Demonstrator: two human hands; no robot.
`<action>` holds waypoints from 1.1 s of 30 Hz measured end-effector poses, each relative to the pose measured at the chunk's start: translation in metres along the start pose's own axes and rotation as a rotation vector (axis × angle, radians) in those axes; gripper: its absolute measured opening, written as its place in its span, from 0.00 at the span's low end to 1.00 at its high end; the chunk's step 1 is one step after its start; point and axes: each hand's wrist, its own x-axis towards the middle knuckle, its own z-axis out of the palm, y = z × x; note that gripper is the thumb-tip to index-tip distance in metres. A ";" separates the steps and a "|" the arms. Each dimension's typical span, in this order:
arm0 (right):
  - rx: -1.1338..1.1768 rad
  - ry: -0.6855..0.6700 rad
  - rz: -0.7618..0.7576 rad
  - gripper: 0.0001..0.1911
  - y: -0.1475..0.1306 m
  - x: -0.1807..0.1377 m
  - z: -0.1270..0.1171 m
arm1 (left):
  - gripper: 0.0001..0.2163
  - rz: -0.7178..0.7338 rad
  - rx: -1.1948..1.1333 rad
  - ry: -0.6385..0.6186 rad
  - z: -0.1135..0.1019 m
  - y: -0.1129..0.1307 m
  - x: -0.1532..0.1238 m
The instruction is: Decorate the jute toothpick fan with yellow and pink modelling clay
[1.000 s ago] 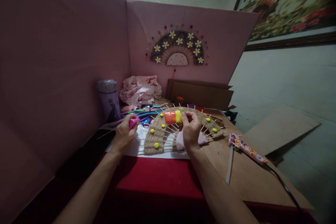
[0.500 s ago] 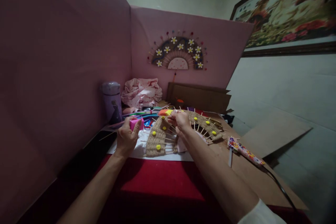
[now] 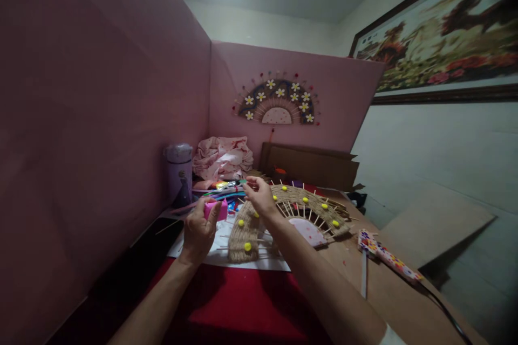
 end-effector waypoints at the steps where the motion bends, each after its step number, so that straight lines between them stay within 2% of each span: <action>1: -0.029 -0.013 -0.031 0.07 -0.003 -0.009 -0.008 | 0.17 -0.005 -0.006 -0.001 0.000 -0.001 0.000; 4: -0.116 0.013 -0.157 0.05 -0.013 -0.031 -0.034 | 0.19 -0.020 -0.024 0.012 0.001 -0.004 0.001; 6: -0.323 0.090 -0.368 0.09 -0.017 -0.041 -0.050 | 0.18 0.009 -0.013 0.044 0.003 -0.004 0.003; 8: -0.457 0.157 -0.519 0.12 -0.017 -0.045 -0.063 | 0.17 0.062 -0.003 0.061 0.004 0.001 0.008; 12: -0.736 0.287 -0.817 0.13 -0.006 -0.046 -0.080 | 0.16 0.142 -0.091 0.048 0.015 0.027 0.022; 15: -0.870 0.267 -0.938 0.13 0.009 -0.046 -0.086 | 0.17 0.166 -0.149 0.019 0.035 0.050 0.030; 18: -0.759 0.218 -0.848 0.14 0.022 -0.050 -0.086 | 0.18 0.205 -0.206 -0.008 0.062 0.064 0.030; 22: -0.475 0.113 -0.586 0.17 0.027 -0.054 -0.083 | 0.19 0.156 -0.334 -0.070 0.087 0.062 0.018; 25: -0.136 0.010 -0.317 0.16 0.024 -0.054 -0.079 | 0.21 0.009 -0.468 -0.107 0.091 0.057 0.009; 27: 0.119 -0.121 -0.119 0.19 0.020 -0.052 -0.077 | 0.22 -0.057 -0.534 -0.133 0.088 0.055 0.007; 28: 0.172 -0.209 -0.057 0.20 0.019 -0.052 -0.077 | 0.23 -0.078 -0.559 -0.153 0.087 0.055 0.007; 29: 0.193 -0.250 -0.036 0.20 0.018 -0.051 -0.077 | 0.23 -0.090 -0.577 -0.169 0.085 0.054 0.007; 33: 0.231 -0.210 -0.075 0.19 0.018 -0.048 -0.080 | 0.20 -0.101 -0.591 -0.182 0.082 0.052 0.009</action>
